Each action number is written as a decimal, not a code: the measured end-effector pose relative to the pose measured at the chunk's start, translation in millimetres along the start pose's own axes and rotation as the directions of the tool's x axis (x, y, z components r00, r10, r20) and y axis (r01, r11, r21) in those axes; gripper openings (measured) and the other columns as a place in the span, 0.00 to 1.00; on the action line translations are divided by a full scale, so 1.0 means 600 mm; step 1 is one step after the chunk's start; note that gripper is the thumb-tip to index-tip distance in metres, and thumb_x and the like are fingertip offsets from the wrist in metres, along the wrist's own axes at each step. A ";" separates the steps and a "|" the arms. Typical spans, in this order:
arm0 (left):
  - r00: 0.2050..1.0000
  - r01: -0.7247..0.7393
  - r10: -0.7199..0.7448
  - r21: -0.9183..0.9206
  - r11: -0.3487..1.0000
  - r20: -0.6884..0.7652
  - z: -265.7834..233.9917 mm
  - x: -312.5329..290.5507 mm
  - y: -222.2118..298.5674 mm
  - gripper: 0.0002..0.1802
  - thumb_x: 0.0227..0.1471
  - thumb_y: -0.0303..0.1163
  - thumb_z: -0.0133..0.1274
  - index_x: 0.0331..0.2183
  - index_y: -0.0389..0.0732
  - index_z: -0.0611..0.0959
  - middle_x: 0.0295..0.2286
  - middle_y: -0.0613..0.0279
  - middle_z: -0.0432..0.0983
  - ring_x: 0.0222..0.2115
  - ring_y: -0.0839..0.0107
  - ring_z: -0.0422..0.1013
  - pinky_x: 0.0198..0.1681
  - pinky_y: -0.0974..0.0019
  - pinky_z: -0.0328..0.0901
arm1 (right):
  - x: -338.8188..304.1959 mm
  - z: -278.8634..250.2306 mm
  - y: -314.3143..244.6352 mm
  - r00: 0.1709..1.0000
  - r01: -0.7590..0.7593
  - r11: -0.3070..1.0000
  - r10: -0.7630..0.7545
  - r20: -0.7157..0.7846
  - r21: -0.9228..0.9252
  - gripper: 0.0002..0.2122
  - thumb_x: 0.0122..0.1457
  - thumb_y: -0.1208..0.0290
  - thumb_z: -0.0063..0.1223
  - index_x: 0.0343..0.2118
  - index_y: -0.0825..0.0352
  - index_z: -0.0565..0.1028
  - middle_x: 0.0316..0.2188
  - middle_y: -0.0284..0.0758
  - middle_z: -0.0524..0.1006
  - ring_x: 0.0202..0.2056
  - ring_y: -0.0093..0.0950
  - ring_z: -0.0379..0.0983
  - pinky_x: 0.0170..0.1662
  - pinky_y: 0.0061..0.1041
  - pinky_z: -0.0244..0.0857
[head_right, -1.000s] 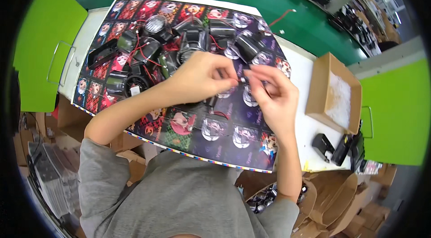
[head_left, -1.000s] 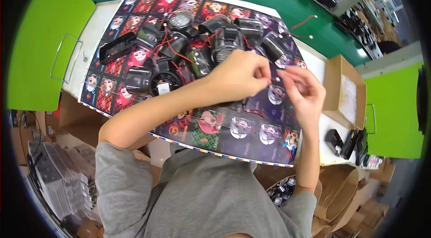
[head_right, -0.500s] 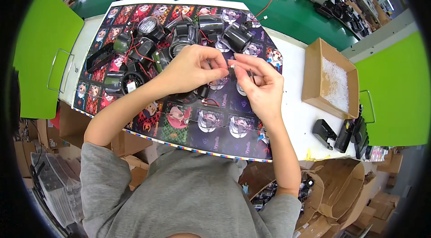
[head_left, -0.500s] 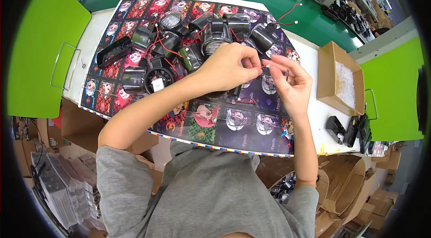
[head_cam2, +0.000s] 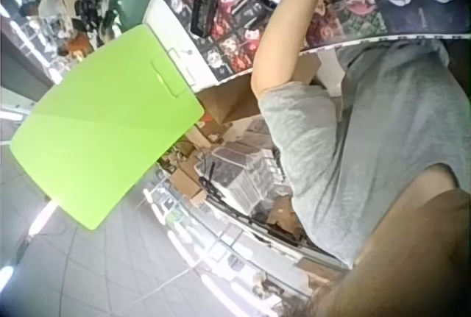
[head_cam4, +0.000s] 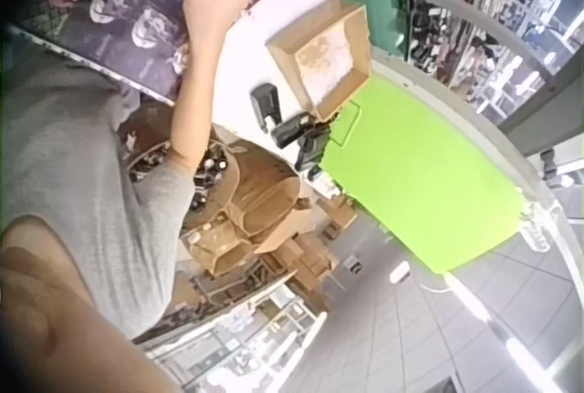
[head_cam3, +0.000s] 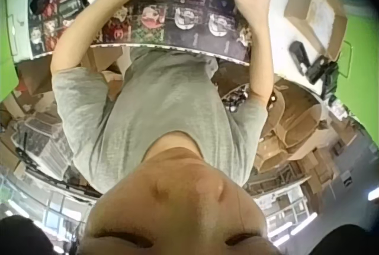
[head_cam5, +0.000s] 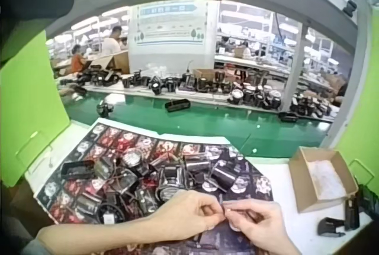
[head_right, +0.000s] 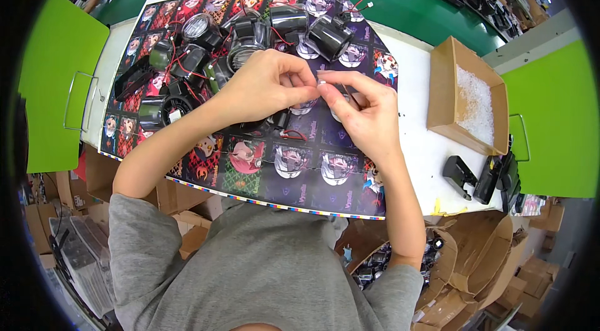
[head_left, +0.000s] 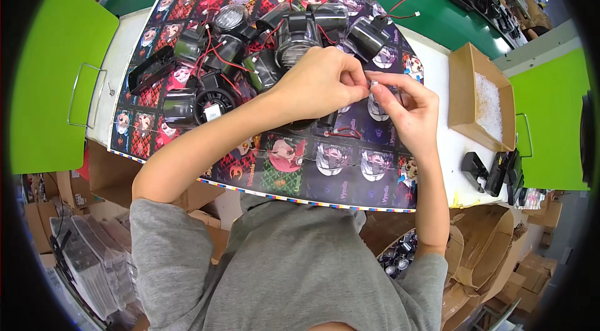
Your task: Assembling small electronic lamp components by connecting wires to internal connectors and fitting housings.
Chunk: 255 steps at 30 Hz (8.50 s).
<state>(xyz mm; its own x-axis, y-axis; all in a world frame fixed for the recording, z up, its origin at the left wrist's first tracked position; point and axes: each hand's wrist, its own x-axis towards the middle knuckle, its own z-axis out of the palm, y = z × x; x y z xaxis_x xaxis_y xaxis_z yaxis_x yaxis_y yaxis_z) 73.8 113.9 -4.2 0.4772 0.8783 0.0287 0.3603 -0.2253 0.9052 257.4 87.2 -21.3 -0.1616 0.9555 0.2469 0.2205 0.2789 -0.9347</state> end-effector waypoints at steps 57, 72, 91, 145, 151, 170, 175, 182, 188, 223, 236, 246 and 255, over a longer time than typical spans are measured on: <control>0.984 -0.143 0.153 0.109 0.984 -0.090 0.105 -0.097 0.009 0.48 0.36 0.37 0.65 0.53 0.38 0.53 0.36 0.52 0.71 0.35 0.60 0.70 0.37 0.64 0.66 | -0.044 -0.060 -0.051 0.923 -0.283 0.957 0.292 0.251 -0.069 0.11 0.48 0.79 0.58 0.36 0.69 0.76 0.16 0.23 0.68 0.15 0.08 0.52 0.17 0.11 0.45; 0.950 0.037 0.016 -0.162 0.986 0.313 0.078 -0.039 0.010 0.30 0.41 0.30 0.59 0.47 0.35 0.68 0.36 0.57 0.73 0.38 0.78 0.68 0.40 0.72 0.63 | -0.058 -0.059 -0.042 0.981 0.024 0.956 0.034 0.189 -0.293 0.02 0.50 0.81 0.52 0.26 0.72 0.76 0.24 0.36 0.75 0.23 0.27 0.70 0.27 0.22 0.62; 0.944 -0.200 -0.003 -0.577 0.792 -0.331 0.175 -0.055 -0.016 0.13 0.46 0.22 0.50 0.38 0.36 0.75 0.25 0.64 0.73 0.27 0.82 0.68 0.31 0.76 0.63 | -0.106 -0.040 -0.069 0.999 0.049 0.856 -0.036 0.035 -0.515 0.18 0.43 0.88 0.47 0.41 0.71 0.73 0.29 0.37 0.71 0.22 0.25 0.68 0.25 0.20 0.62; 0.928 -0.372 0.371 -0.027 0.928 -0.022 -0.052 -0.039 0.072 0.07 0.47 0.20 0.49 0.31 0.33 0.79 0.25 0.66 0.75 0.26 0.82 0.68 0.30 0.78 0.62 | -0.113 -0.079 -0.026 0.969 -0.018 0.746 -0.151 -0.195 -0.666 0.10 0.56 0.78 0.47 0.40 0.70 0.74 0.21 0.28 0.64 0.22 0.14 0.55 0.22 0.14 0.47; 0.994 0.080 -0.013 0.650 0.755 -0.107 -0.296 0.162 0.016 0.32 0.45 0.50 0.54 0.50 0.46 0.71 0.43 0.44 0.71 0.44 0.58 0.70 0.49 0.69 0.63 | -0.113 -0.069 -0.020 0.971 -0.102 0.717 -0.078 -0.225 -0.690 0.11 0.52 0.84 0.47 0.39 0.71 0.74 0.21 0.35 0.66 0.21 0.24 0.62 0.22 0.21 0.56; 0.822 0.543 -0.529 0.569 0.617 -0.210 -0.421 -0.236 -0.057 0.42 0.41 0.48 0.57 0.55 0.43 0.62 0.50 0.53 0.64 0.53 0.61 0.59 0.56 0.63 0.53 | -0.092 -0.076 -0.010 0.996 -0.009 0.675 -0.063 -0.070 -0.738 0.13 0.51 0.86 0.45 0.40 0.70 0.74 0.25 0.37 0.67 0.26 0.26 0.64 0.27 0.21 0.59; 0.857 0.436 -0.184 0.486 0.758 -0.482 -0.325 -0.352 -0.153 0.45 0.39 0.38 0.61 0.55 0.37 0.58 0.51 0.48 0.59 0.52 0.59 0.58 0.55 0.65 0.53 | -0.071 -0.070 -0.012 0.995 0.081 0.681 -0.099 0.018 -0.728 0.13 0.52 0.85 0.46 0.40 0.70 0.75 0.26 0.36 0.67 0.24 0.25 0.64 0.24 0.20 0.59; 0.722 0.415 0.123 0.569 0.710 -0.680 -0.305 -0.296 -0.183 0.28 0.36 0.31 0.62 0.43 0.37 0.73 0.35 0.55 0.66 0.37 0.59 0.66 0.41 0.64 0.62 | -0.066 -0.047 -0.031 0.987 0.160 0.673 -0.112 0.114 -0.722 0.14 0.50 0.86 0.48 0.41 0.70 0.74 0.26 0.38 0.68 0.25 0.28 0.67 0.25 0.23 0.62; 0.620 0.392 0.350 0.663 0.637 -0.702 -0.310 -0.238 -0.153 0.26 0.33 0.29 0.63 0.39 0.38 0.74 0.30 0.55 0.65 0.33 0.57 0.67 0.37 0.61 0.64 | -0.066 -0.041 -0.026 0.987 0.161 0.670 -0.119 0.110 -0.724 0.11 0.51 0.85 0.47 0.38 0.71 0.74 0.25 0.37 0.68 0.23 0.27 0.65 0.23 0.22 0.58; 0.763 -0.152 0.595 0.824 0.546 -0.254 0.138 -0.166 -0.021 0.06 0.39 0.29 0.53 0.23 0.41 0.73 0.17 0.70 0.60 0.16 0.77 0.60 0.18 0.73 0.53 | -0.056 0.006 -0.056 0.846 0.196 0.834 0.122 0.520 -0.515 0.05 0.44 0.76 0.57 0.22 0.70 0.72 0.24 0.38 0.68 0.20 0.40 0.69 0.23 0.35 0.64; 0.950 -0.174 0.200 0.125 0.977 -0.240 0.102 -0.158 -0.009 0.19 0.44 0.39 0.55 0.38 0.38 0.74 0.17 0.66 0.66 0.12 0.74 0.64 0.15 0.73 0.60 | -0.064 -0.071 -0.056 0.954 -0.271 0.961 0.275 -0.118 0.046 0.15 0.51 0.81 0.49 0.44 0.73 0.71 0.22 0.28 0.72 0.18 0.08 0.59 0.17 0.09 0.47; 0.908 0.362 -0.164 -0.918 -0.162 0.386 0.060 -0.145 -0.019 0.31 0.56 0.56 0.25 0.42 0.41 0.72 0.14 0.66 0.61 0.09 0.81 0.50 0.11 0.77 0.46 | -0.070 -0.094 -0.014 0.944 -0.224 0.811 0.318 -0.086 0.540 0.23 0.53 0.78 0.45 0.54 0.74 0.59 0.27 0.33 0.70 0.12 0.09 0.47 0.13 0.08 0.41; 0.887 0.408 -0.128 -0.882 -0.235 0.444 0.069 -0.140 -0.014 0.31 0.56 0.57 0.24 0.41 0.43 0.72 0.14 0.67 0.59 0.08 0.81 0.50 0.10 0.78 0.45 | -0.089 -0.104 0.009 0.914 -0.363 0.892 0.397 -0.080 0.270 0.04 0.53 0.81 0.51 0.32 0.73 0.74 0.31 0.35 0.77 0.11 0.08 0.50 0.13 0.10 0.40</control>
<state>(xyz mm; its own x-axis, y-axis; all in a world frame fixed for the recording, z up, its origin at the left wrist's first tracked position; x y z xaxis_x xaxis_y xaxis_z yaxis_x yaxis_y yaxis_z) 63.9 24.5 -31.8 0.7328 0.6206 -0.2789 -0.5971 0.7832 0.1736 327.3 43.7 -23.8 0.0164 0.9921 -0.1248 -0.0047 -0.1247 -0.9922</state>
